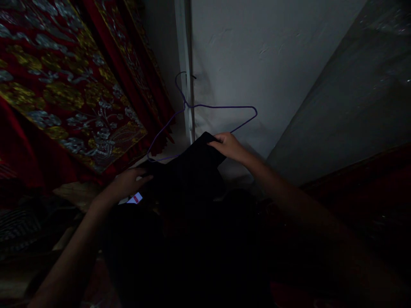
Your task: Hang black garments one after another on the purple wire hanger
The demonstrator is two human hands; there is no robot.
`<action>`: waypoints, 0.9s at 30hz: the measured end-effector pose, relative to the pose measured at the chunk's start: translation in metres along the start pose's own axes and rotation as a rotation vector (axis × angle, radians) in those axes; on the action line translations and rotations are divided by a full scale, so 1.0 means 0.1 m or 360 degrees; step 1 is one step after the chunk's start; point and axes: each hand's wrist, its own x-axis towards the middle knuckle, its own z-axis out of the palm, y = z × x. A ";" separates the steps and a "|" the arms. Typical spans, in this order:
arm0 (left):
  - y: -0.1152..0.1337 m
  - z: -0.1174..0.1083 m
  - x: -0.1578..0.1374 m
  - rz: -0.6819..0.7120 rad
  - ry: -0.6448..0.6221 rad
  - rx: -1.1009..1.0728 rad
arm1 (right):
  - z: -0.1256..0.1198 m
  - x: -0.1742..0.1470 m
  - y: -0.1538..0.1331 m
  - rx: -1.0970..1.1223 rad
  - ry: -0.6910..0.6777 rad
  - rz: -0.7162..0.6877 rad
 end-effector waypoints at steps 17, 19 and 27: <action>0.91 -0.47 0.47 0.0638 0.1128 -0.0139 | -0.01 -0.06 0.20 0.0191 0.0785 -0.0256; 0.91 -0.50 0.47 0.0617 0.1101 -0.0053 | -0.19 0.05 0.29 0.0229 0.1075 -0.0164; 0.79 -0.64 0.49 0.0570 0.1355 0.0049 | -0.79 0.05 0.24 0.0335 0.0489 0.0069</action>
